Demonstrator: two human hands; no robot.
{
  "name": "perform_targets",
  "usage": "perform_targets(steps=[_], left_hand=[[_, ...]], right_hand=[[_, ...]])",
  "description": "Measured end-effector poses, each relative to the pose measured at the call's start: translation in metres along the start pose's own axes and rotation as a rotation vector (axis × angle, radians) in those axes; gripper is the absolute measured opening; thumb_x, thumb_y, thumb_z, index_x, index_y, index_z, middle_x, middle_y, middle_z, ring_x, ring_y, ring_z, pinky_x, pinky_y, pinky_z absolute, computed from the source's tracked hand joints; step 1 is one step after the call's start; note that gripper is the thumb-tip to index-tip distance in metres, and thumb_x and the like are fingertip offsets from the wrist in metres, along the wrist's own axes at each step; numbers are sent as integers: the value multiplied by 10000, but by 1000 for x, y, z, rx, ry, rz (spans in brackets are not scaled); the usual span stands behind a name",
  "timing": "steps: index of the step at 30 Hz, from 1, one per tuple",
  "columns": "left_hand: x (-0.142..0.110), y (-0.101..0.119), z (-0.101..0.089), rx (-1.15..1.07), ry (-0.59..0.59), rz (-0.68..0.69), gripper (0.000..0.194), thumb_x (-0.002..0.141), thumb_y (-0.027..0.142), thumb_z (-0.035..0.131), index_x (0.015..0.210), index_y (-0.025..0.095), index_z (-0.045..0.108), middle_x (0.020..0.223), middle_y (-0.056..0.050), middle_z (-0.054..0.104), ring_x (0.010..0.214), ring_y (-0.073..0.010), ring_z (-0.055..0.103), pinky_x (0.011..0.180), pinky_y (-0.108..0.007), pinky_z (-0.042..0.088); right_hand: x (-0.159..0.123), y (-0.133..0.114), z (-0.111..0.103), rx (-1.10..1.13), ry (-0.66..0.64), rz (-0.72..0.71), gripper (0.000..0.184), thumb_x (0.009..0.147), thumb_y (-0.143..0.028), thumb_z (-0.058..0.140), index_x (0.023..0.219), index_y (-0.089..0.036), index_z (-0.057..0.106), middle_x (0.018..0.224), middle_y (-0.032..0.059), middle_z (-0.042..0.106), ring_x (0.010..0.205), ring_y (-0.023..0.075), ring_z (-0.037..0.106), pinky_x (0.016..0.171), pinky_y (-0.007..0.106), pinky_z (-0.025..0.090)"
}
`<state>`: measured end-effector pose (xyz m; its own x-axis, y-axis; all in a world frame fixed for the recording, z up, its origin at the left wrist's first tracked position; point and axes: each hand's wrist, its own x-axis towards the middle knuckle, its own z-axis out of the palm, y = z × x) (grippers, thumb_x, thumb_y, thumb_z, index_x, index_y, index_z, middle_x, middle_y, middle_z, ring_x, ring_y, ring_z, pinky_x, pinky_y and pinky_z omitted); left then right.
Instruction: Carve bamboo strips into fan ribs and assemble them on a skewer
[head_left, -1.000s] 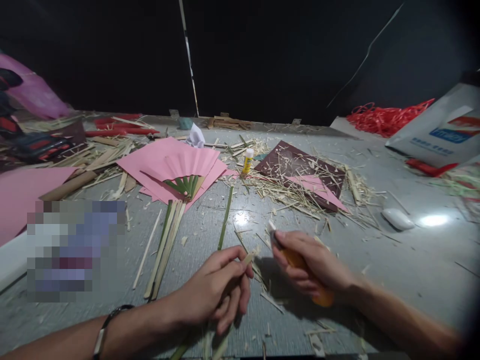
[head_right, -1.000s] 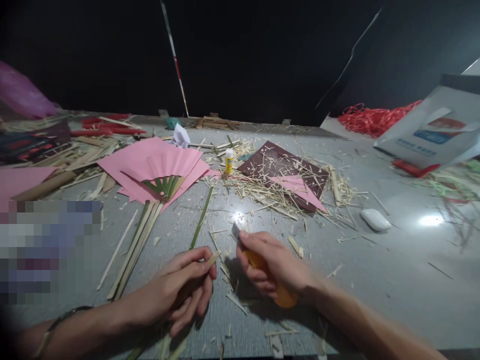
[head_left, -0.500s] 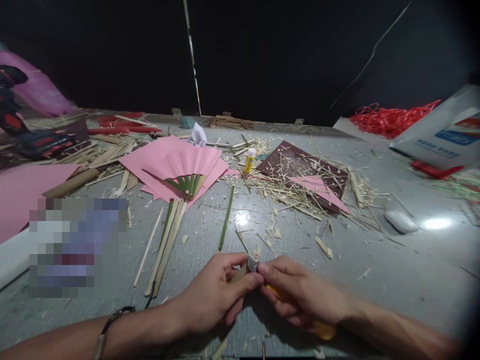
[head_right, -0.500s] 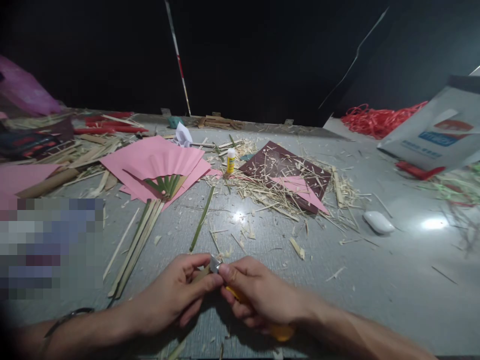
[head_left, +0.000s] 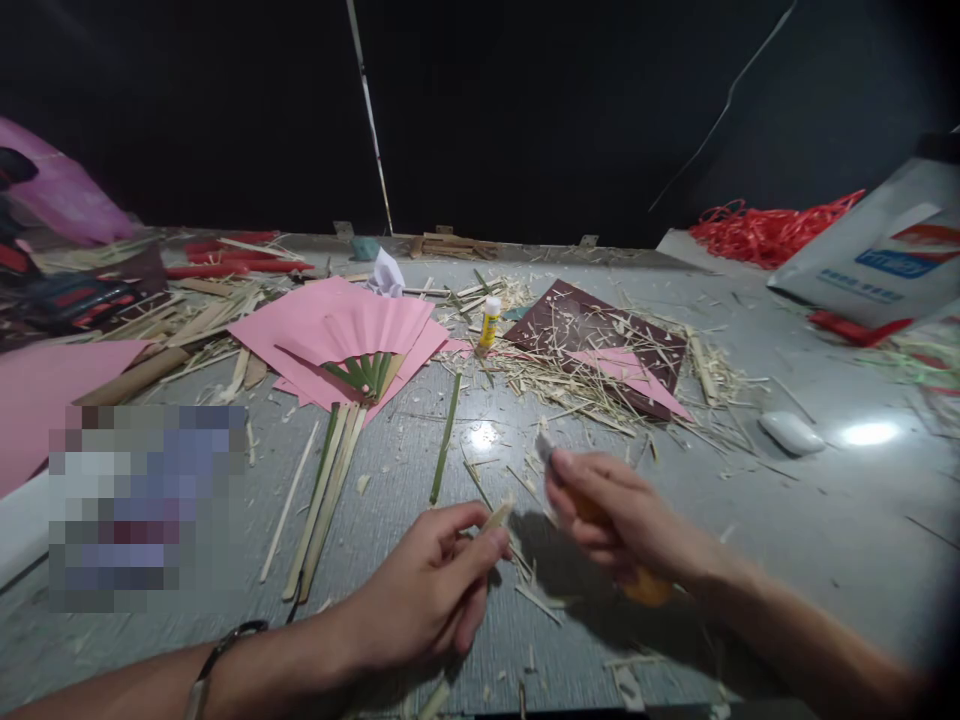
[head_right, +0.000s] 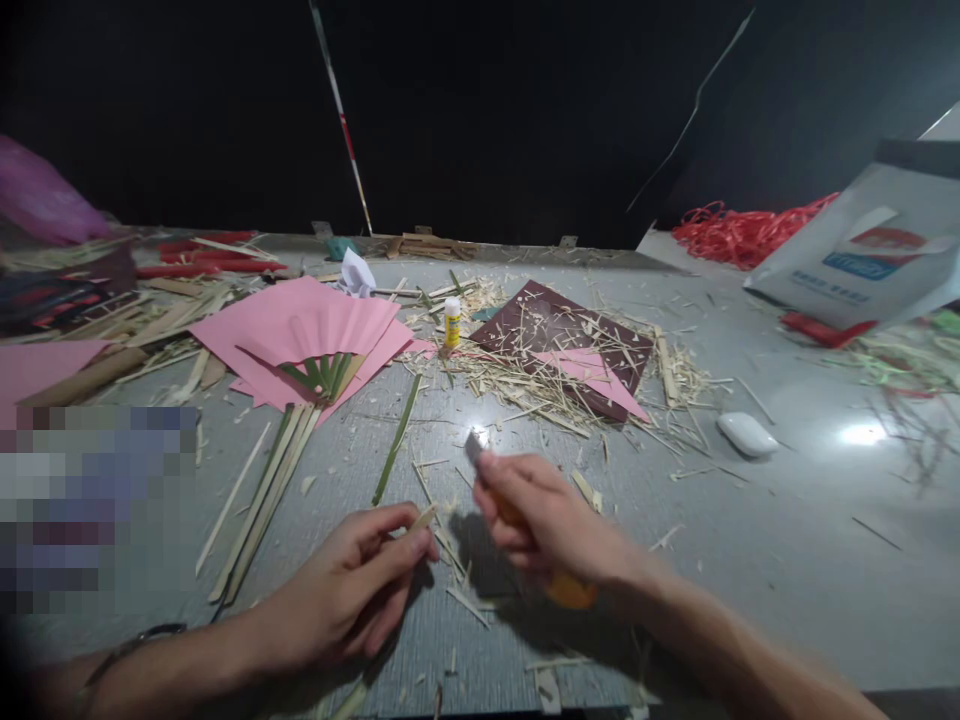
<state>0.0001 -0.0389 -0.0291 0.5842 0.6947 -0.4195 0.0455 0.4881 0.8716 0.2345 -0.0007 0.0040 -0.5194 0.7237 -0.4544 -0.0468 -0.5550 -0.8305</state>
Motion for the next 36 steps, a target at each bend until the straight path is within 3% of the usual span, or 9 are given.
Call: perform_targets(steps=[3, 6, 13, 17, 21, 28, 32, 34, 36], left_hand=[[-3, 2, -2, -68, -40, -14, 307, 1040, 533, 481, 947, 241, 490, 515, 77, 590, 261, -49, 307, 273, -166, 177], [-4, 2, -2, -87, -45, 21, 264, 1060, 429, 439, 902, 223, 486, 635, 38, 645, 304, -26, 378, 305, -148, 231], [-2, -4, -2, 6, -40, 100, 284, 924, 418, 701, 885, 208, 514, 551, 81, 515, 422, -63, 431, 397, -161, 354], [0, -6, -3, 56, -41, 69, 302, 927, 429, 717, 859, 204, 529, 509, 88, 511, 410, -71, 433, 409, -173, 384], [0, -5, -1, 107, -17, 32, 345, 938, 471, 694, 783, 204, 540, 436, 88, 492, 364, -70, 399, 382, -169, 322], [-3, 3, 4, 141, 67, 41, 456, 959, 596, 635, 778, 180, 592, 405, 84, 452, 346, -65, 356, 381, -180, 261], [0, 1, 6, 125, 117, 61, 465, 978, 614, 592, 798, 185, 607, 395, 100, 412, 338, -68, 314, 369, -188, 239], [1, -3, 6, 106, 115, 68, 475, 986, 622, 568, 798, 188, 611, 391, 102, 405, 334, -68, 301, 366, -189, 236], [1, -8, 6, 96, 119, 61, 497, 975, 640, 571, 755, 195, 592, 383, 99, 406, 325, -66, 301, 361, -191, 234]], right_hand=[[-1, 16, 16, -82, -152, 105, 579, 948, -751, 594, 769, -208, 505, 504, -111, 336, 398, 55, 219, 350, 143, 245], [1, 26, 22, -124, -191, 176, 598, 952, -772, 564, 767, -206, 505, 505, -105, 370, 381, 51, 249, 335, 137, 279], [0, 27, 26, -165, -224, 267, 585, 974, -752, 549, 759, -210, 515, 477, -108, 373, 326, 47, 279, 285, 135, 295], [1, 27, 26, -168, -270, 310, 584, 980, -743, 541, 742, -210, 525, 455, -106, 371, 305, 50, 288, 275, 140, 299], [3, 28, 23, -153, -286, 374, 562, 994, -716, 543, 746, -212, 522, 449, -108, 354, 303, 52, 266, 273, 142, 287], [0, 34, 36, -113, -166, 225, 613, 946, -799, 534, 760, -216, 484, 494, -112, 344, 378, 49, 224, 333, 141, 231], [1, 47, 52, -114, -12, 149, 583, 965, -778, 522, 799, -220, 493, 516, -106, 381, 381, 55, 251, 339, 158, 221], [5, 48, 50, -86, 40, 99, 588, 959, -777, 534, 778, -220, 497, 513, -97, 401, 372, 56, 268, 334, 166, 233], [9, 38, 32, 0, 177, -11, 586, 932, -768, 595, 749, -219, 498, 506, -95, 393, 369, 55, 272, 332, 165, 242]])
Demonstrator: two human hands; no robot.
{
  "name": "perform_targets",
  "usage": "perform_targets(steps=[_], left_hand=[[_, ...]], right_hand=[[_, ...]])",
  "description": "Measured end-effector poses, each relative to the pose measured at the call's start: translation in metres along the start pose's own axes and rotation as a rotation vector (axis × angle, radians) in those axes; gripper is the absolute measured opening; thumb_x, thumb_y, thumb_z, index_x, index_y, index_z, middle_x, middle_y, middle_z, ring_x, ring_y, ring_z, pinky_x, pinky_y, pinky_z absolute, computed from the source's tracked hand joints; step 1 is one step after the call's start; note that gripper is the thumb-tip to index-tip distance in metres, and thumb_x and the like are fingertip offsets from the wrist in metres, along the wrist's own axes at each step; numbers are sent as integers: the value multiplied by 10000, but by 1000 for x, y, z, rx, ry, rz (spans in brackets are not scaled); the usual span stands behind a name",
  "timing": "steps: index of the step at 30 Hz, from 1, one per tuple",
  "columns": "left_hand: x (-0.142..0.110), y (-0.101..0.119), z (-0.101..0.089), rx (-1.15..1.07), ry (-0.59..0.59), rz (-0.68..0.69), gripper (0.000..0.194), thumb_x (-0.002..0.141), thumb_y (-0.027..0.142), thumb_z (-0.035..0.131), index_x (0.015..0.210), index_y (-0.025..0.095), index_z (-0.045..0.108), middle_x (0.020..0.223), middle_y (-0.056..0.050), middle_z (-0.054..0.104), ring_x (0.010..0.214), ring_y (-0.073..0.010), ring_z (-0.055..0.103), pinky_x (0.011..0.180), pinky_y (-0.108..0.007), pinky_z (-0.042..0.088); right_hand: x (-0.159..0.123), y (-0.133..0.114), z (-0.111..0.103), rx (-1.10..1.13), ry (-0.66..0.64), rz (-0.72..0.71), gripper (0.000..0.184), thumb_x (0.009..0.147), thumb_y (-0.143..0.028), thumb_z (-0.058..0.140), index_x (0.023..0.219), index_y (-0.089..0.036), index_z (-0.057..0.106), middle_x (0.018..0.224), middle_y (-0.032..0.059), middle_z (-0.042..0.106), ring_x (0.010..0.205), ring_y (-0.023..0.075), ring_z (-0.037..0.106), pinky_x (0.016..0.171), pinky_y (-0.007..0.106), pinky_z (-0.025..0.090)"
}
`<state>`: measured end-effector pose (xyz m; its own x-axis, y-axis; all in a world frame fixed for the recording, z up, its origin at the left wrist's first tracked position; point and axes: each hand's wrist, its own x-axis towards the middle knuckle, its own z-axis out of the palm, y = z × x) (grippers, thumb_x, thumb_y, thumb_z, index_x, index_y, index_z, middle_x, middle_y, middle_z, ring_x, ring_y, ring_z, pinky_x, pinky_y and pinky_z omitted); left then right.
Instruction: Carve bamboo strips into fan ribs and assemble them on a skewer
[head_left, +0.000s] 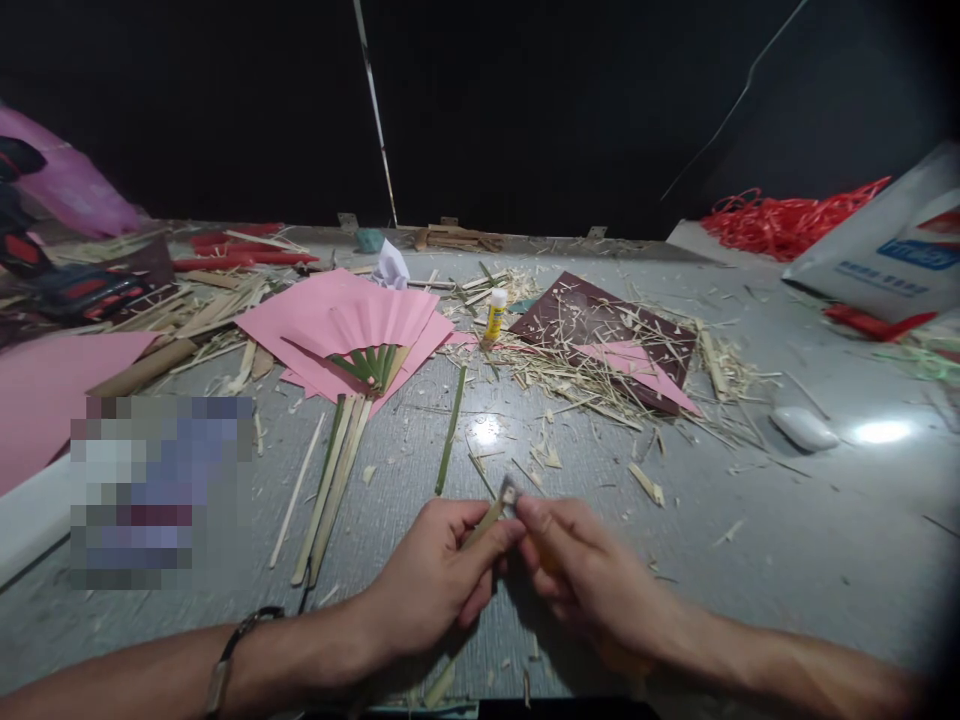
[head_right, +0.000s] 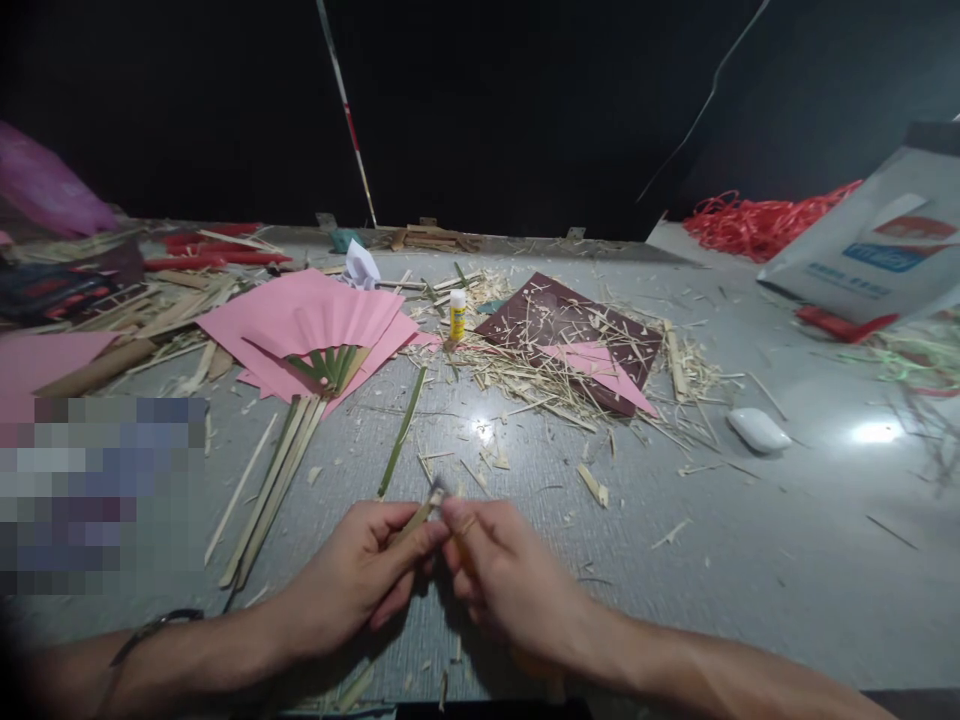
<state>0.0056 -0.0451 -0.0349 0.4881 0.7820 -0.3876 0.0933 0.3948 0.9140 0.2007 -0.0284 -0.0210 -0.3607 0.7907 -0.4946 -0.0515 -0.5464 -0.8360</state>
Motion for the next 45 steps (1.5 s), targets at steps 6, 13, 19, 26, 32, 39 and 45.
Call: perform_targets(steps=[6, 13, 19, 26, 32, 39, 45], left_hand=[[-1, -4, -2, -2, -7, -24, 485, 979, 619, 565, 729, 203, 570, 351, 100, 404, 311, -55, 291, 381, -187, 267], [-2, 3, -4, -91, -97, -51, 400, 990, 630, 544, 1000, 231, 538, 383, 118, 461, 282, -75, 292, 315, -174, 208], [-4, 0, -6, -92, -139, -25, 350, 951, 543, 671, 945, 220, 536, 474, 107, 498, 337, -63, 343, 326, -165, 270], [-5, 5, -5, -31, -128, -10, 360, 995, 537, 605, 885, 198, 556, 447, 86, 498, 358, -61, 362, 358, -156, 250], [-5, 5, -4, -53, -111, 10, 410, 999, 589, 580, 881, 196, 564, 448, 102, 447, 365, -63, 348, 383, -164, 288], [-5, -1, 1, -37, -48, 30, 440, 1014, 614, 539, 860, 204, 578, 452, 104, 413, 372, -74, 329, 384, -185, 273], [-3, -3, -1, 24, -24, 23, 519, 1032, 611, 475, 682, 227, 468, 427, 66, 453, 370, -70, 356, 402, -195, 289]], right_hand=[[13, -57, -75, 253, 298, -334, 476, 933, -602, 723, 755, -219, 506, 526, -108, 311, 388, 50, 188, 329, 155, 190], [-2, -20, -21, -76, -250, -1, 575, 977, -721, 576, 733, -203, 520, 513, -91, 350, 399, 58, 231, 339, 160, 212], [-5, -11, -8, -240, -394, 139, 631, 946, -789, 548, 748, -190, 534, 554, -67, 444, 397, 51, 313, 327, 147, 261], [-4, -12, -7, -174, -431, 258, 637, 897, -832, 572, 761, -213, 507, 485, -103, 378, 356, 50, 280, 307, 133, 276], [-7, -3, 1, -145, -340, 168, 642, 922, -832, 532, 761, -212, 489, 492, -111, 350, 387, 46, 247, 348, 132, 266], [-9, 10, 16, -88, -107, -5, 668, 881, -869, 542, 730, -220, 489, 492, -100, 357, 380, 56, 261, 327, 160, 230], [12, -33, -37, 182, 242, -250, 522, 904, -691, 701, 772, -223, 514, 510, -110, 319, 377, 54, 229, 337, 168, 196]])
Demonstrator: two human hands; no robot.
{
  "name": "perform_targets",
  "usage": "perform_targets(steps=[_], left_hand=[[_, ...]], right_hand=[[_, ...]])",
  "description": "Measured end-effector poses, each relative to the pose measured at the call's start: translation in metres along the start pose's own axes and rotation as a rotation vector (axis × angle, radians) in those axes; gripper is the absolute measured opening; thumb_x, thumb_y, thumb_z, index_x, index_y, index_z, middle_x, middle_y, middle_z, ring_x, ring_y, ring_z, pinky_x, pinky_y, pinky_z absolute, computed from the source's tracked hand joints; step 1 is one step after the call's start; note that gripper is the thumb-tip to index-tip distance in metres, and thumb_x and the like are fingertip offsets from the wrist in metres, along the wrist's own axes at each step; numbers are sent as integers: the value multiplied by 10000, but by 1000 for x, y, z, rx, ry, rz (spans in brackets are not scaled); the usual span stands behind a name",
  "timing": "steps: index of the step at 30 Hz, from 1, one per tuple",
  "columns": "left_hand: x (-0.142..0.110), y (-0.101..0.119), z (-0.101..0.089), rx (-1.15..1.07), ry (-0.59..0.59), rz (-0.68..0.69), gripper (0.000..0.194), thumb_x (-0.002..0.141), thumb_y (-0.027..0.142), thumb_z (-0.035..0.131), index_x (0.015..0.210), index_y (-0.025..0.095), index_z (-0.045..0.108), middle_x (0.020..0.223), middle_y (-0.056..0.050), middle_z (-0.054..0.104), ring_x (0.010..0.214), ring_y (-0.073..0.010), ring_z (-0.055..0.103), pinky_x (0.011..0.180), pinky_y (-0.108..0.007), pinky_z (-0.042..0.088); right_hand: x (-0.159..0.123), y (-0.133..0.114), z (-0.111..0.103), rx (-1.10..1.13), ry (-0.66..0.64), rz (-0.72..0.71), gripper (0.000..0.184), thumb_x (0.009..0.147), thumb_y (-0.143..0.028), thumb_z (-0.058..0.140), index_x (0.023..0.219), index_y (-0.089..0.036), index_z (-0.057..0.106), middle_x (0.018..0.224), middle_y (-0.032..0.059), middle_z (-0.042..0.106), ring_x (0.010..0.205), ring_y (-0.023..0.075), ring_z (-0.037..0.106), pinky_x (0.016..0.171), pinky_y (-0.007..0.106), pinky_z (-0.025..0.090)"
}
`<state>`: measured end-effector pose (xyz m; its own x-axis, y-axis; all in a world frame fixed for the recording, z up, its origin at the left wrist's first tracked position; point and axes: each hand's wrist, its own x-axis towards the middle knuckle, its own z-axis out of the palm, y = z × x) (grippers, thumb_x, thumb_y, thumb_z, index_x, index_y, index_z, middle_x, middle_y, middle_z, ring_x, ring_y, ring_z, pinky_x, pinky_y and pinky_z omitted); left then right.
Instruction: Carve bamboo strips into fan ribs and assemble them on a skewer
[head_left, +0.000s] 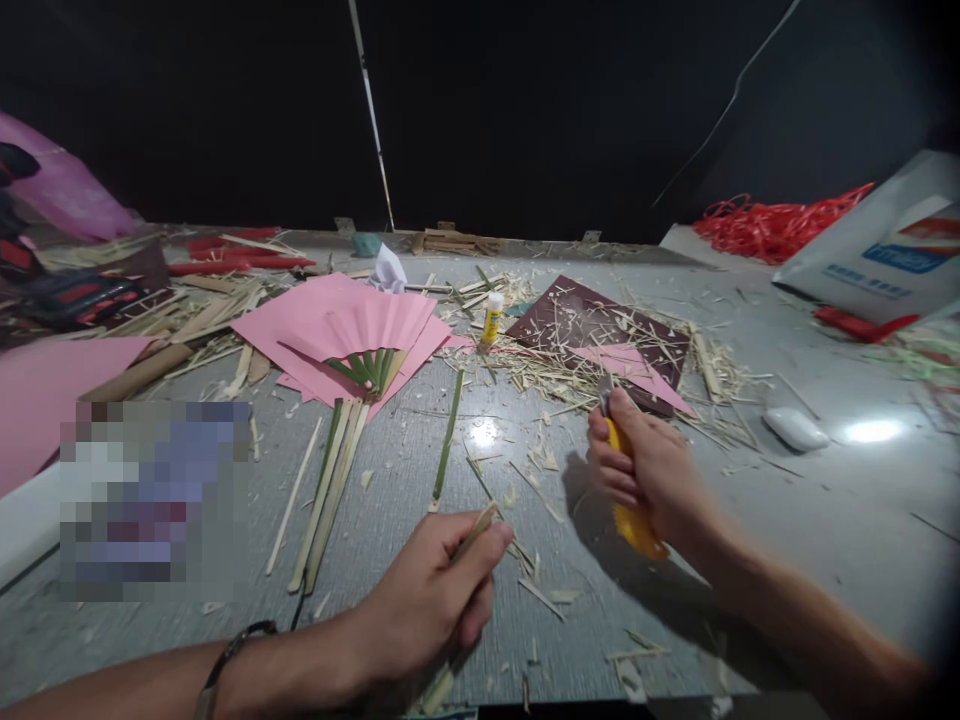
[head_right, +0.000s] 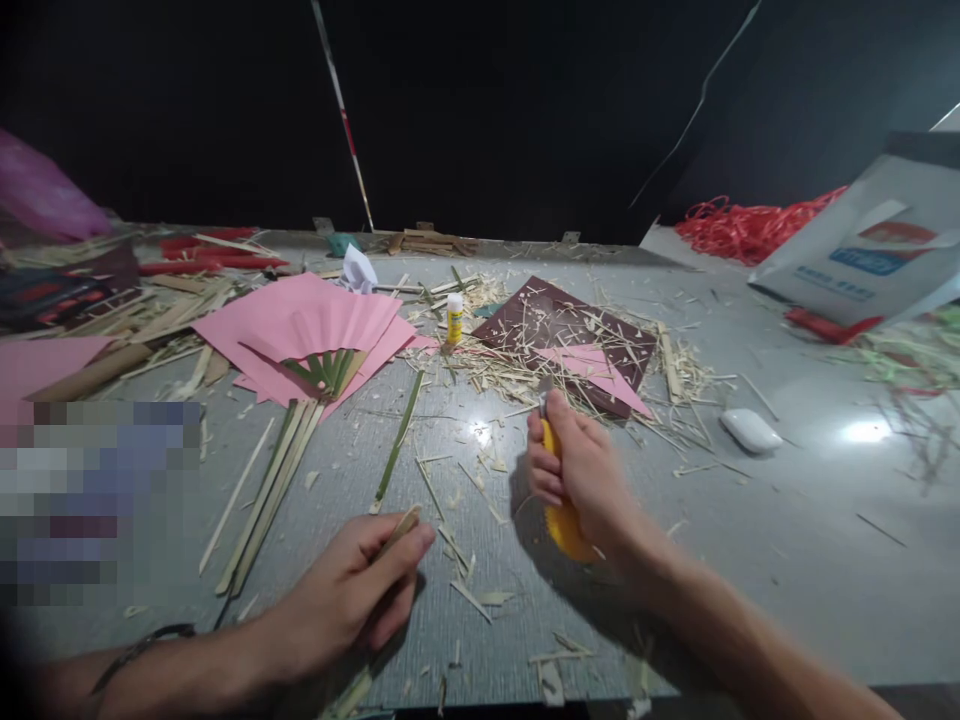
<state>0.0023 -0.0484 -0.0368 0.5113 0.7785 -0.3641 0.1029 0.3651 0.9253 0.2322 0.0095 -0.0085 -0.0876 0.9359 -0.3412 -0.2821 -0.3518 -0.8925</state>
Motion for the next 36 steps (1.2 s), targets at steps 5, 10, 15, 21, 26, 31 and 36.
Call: perform_targets(steps=[5, 10, 15, 21, 26, 31, 36], left_hand=[[-1, 12, -4, -30, -77, -30, 495, 1015, 619, 461, 719, 224, 504, 444, 56, 490, 344, -67, 317, 358, -194, 222], [-3, 14, -7, -91, -158, -17, 494, 1067, 511, 322, 732, 209, 523, 489, 30, 551, 312, -57, 290, 331, -189, 205], [4, 10, -14, -274, -255, -50, 394, 1052, 457, 338, 822, 202, 531, 538, 0, 641, 281, -48, 376, 301, -156, 216], [8, 9, -19, -335, -268, -74, 300, 1035, 458, 482, 867, 211, 507, 556, 23, 645, 257, -39, 412, 257, -139, 222], [5, 10, -15, -289, -229, -65, 240, 1052, 444, 460, 984, 216, 490, 606, 28, 668, 269, -37, 395, 264, -148, 212], [2, 15, -12, -217, -180, -47, 223, 1028, 438, 506, 1030, 217, 478, 579, 59, 626, 291, -27, 326, 300, -152, 187], [1, 15, -12, -132, -184, -21, 312, 950, 487, 670, 974, 217, 517, 525, 88, 530, 359, -48, 359, 346, -156, 245]], right_hand=[[-11, 11, 4, -147, -226, 41, 396, 989, -584, 660, 935, -195, 613, 559, -85, 425, 406, 62, 288, 362, 176, 251], [-30, 36, 26, -285, -384, 1, 401, 951, -522, 755, 1056, -148, 657, 680, -36, 530, 531, 73, 397, 465, 187, 325], [-26, 33, 22, -344, -346, -45, 377, 979, -514, 722, 1056, -148, 673, 581, -73, 450, 459, 63, 342, 414, 190, 267], [-28, 26, 22, -299, -305, -6, 467, 958, -576, 703, 1122, -144, 640, 529, -90, 445, 410, 65, 322, 372, 178, 251], [-27, 25, 24, -161, -259, 131, 474, 939, -649, 659, 855, -186, 598, 524, -84, 436, 386, 55, 290, 353, 171, 233], [-29, 21, 16, -153, -491, 364, 513, 994, -663, 582, 773, -201, 546, 492, -98, 393, 349, 51, 263, 327, 162, 249], [-36, 18, 15, -246, -608, 496, 539, 997, -682, 577, 760, -200, 540, 477, -91, 394, 352, 58, 337, 332, 153, 293]])
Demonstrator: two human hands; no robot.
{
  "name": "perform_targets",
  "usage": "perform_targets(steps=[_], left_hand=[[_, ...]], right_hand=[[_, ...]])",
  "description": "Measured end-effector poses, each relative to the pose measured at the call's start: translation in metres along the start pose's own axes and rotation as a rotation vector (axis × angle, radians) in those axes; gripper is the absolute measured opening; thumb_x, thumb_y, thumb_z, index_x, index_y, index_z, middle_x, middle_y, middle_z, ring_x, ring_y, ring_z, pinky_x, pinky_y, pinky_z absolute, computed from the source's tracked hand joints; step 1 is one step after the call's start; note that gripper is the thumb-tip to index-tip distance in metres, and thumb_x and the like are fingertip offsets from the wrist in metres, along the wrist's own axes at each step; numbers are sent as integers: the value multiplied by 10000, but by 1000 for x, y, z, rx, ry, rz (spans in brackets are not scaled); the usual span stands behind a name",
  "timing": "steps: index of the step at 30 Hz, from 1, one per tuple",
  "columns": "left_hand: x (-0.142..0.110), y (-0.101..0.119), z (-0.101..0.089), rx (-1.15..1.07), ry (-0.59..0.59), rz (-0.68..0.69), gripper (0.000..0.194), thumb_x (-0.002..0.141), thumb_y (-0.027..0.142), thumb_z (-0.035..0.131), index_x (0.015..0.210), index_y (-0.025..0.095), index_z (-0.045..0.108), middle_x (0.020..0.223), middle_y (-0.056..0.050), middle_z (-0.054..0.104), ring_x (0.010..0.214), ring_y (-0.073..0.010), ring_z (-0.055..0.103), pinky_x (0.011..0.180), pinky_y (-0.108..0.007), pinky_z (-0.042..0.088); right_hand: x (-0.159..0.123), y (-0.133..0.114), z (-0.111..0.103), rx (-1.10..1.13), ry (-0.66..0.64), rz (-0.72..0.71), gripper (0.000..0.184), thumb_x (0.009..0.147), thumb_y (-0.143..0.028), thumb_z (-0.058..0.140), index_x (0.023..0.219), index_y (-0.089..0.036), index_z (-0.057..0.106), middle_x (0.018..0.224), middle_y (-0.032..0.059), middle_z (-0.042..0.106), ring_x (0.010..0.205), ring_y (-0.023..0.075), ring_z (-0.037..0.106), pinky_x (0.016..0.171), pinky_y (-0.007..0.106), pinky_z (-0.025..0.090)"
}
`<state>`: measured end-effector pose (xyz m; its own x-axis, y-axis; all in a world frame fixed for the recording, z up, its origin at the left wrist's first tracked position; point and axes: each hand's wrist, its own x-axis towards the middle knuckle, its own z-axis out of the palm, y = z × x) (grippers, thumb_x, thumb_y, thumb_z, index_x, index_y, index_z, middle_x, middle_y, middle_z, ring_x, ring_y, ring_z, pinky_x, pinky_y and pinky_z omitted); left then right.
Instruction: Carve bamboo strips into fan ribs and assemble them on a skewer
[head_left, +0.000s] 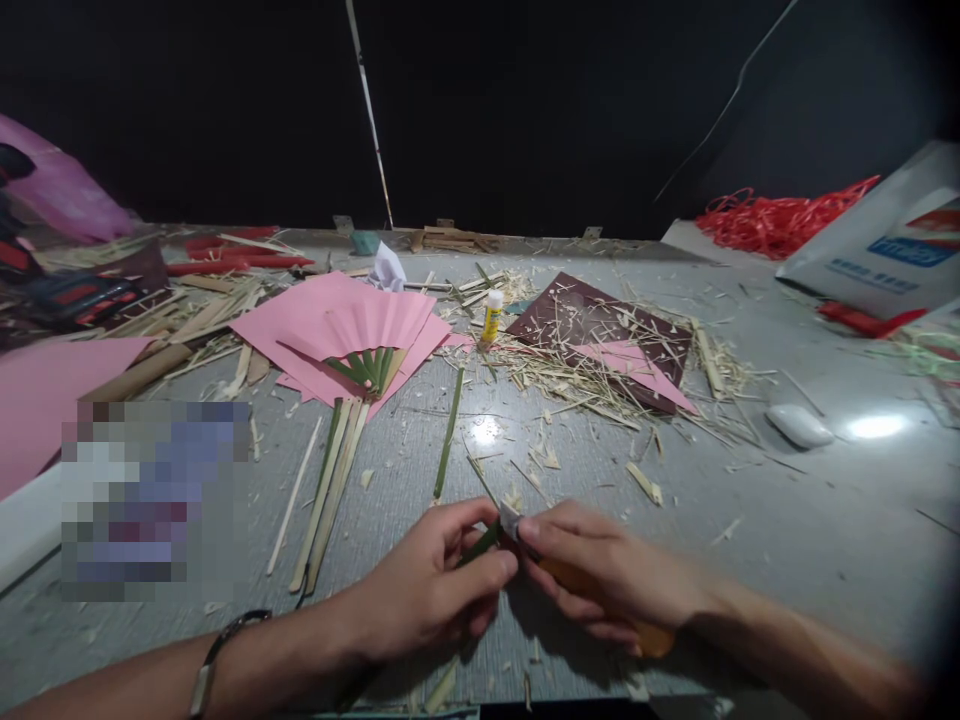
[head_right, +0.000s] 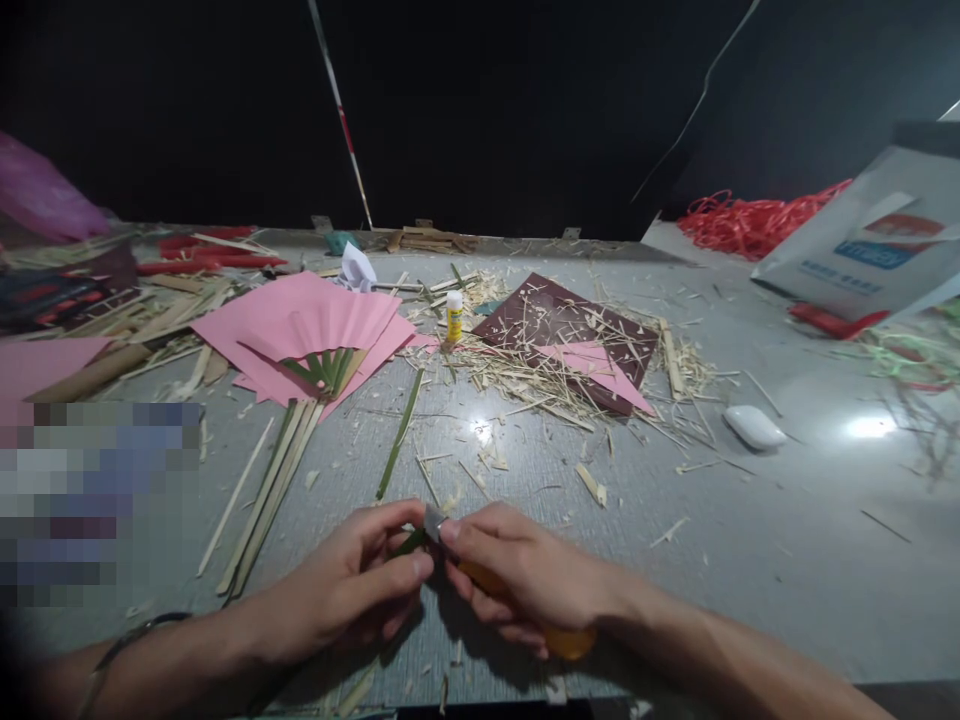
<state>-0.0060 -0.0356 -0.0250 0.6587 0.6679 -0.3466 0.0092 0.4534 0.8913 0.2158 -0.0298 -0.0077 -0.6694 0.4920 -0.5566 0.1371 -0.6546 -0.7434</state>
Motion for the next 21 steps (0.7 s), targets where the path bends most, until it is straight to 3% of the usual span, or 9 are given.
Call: perform_targets(steps=[3, 8, 13, 16, 18, 21], left_hand=[[1, -5, -1, 26, 17, -6, 344, 934, 503, 715, 925, 216, 526, 521, 89, 509, 383, -58, 389, 361, -155, 280], [2, -11, 3, 76, 86, 3, 373, 999, 580, 597, 915, 221, 536, 426, 113, 447, 351, -73, 370, 368, -154, 286], [3, -8, 8, 146, 139, 0, 393, 1027, 584, 531, 882, 220, 558, 382, 123, 409, 317, -79, 351, 355, -163, 277], [4, -7, 10, 154, 153, -1, 401, 1035, 590, 502, 890, 220, 558, 381, 119, 416, 312, -83, 341, 349, -171, 268], [4, -8, 10, 144, 162, 1, 392, 1041, 577, 490, 876, 225, 542, 382, 118, 413, 312, -80, 330, 355, -176, 263], [3, -9, 10, 159, 169, 4, 395, 1040, 538, 507, 788, 234, 487, 385, 111, 407, 327, -69, 329, 385, -181, 276]], right_hand=[[0, -2, 4, 3, 14, 27, 540, 1001, -678, 575, 756, -199, 533, 476, -94, 384, 349, 50, 326, 329, 139, 295], [1, -2, 6, 25, 3, 71, 520, 994, -699, 562, 805, -216, 523, 493, -103, 411, 322, 53, 332, 290, 136, 324], [5, 8, 9, 9, 53, -38, 532, 981, -727, 554, 811, -224, 519, 466, -111, 398, 316, 68, 338, 290, 148, 344], [6, 11, 12, 1, 68, -24, 532, 968, -731, 573, 815, -224, 524, 485, -105, 410, 326, 72, 349, 297, 160, 358], [6, 5, 4, 32, 150, -45, 523, 964, -720, 591, 809, -225, 521, 497, -101, 406, 334, 71, 334, 294, 159, 326], [1, -17, -27, 156, 488, -292, 483, 972, -644, 638, 784, -221, 500, 524, -104, 343, 369, 54, 248, 323, 149, 226]])
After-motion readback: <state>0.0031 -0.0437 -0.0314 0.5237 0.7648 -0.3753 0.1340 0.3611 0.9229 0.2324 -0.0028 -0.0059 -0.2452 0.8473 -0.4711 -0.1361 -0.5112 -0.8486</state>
